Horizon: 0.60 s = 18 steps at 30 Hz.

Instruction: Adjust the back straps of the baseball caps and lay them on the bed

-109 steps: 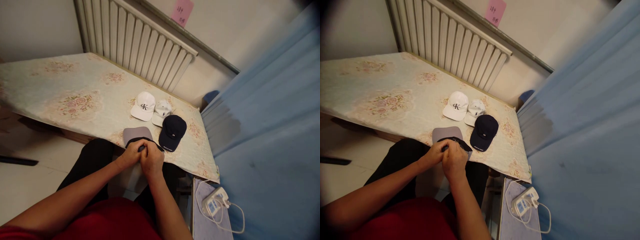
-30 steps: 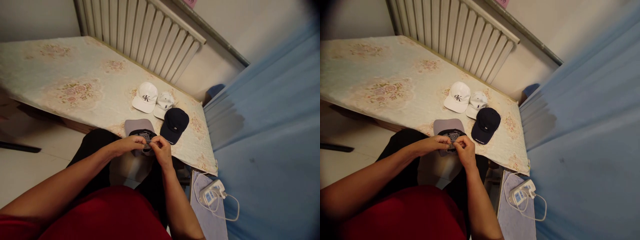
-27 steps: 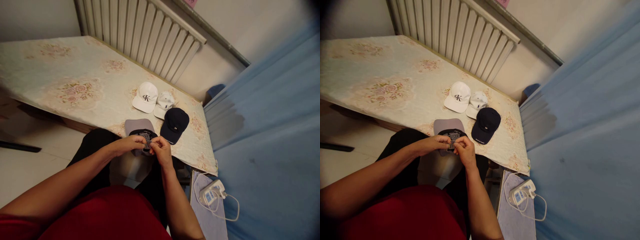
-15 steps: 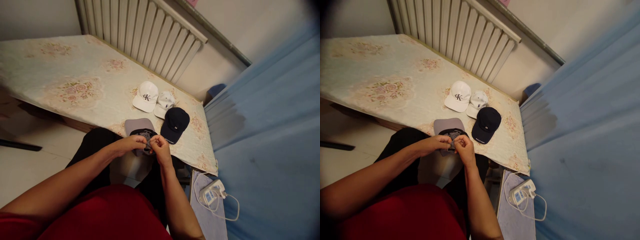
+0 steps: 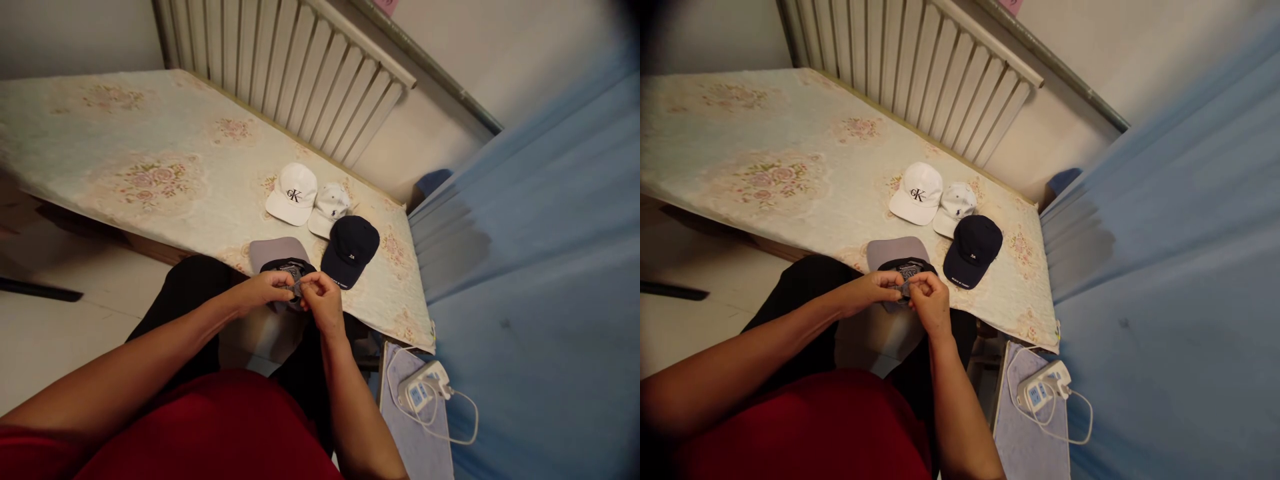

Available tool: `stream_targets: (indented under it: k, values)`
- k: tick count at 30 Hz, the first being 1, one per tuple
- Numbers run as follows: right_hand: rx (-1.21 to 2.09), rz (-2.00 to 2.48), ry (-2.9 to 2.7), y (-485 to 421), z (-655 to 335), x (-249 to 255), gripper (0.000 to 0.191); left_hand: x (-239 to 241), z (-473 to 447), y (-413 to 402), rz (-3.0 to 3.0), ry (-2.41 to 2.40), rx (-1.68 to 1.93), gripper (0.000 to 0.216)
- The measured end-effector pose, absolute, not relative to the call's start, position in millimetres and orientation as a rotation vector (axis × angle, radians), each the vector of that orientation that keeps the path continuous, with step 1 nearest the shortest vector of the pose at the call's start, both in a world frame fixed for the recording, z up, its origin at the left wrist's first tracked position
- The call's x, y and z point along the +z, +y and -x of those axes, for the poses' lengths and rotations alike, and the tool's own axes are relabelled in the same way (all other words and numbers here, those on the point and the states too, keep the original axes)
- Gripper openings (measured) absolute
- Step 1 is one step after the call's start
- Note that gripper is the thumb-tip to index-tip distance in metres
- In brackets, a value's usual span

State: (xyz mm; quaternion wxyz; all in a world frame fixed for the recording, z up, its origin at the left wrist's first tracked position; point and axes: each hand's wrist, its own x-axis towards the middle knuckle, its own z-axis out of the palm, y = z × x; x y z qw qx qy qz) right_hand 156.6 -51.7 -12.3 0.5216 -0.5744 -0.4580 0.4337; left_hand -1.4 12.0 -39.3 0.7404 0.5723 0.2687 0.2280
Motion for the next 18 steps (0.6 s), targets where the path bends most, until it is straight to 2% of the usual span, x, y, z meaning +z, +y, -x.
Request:
stream_targets:
  k: [10,18]
  values:
    - [1.079,1.297,-0.995,-50,-158,-17,0.010,-32,-2,7,-1.449,0.664,0.619,0.017]
    - [1.181,1.123,-0.847,-48,-151,-26,0.012,-37,-10,-1,-1.328,0.714,0.755,0.017]
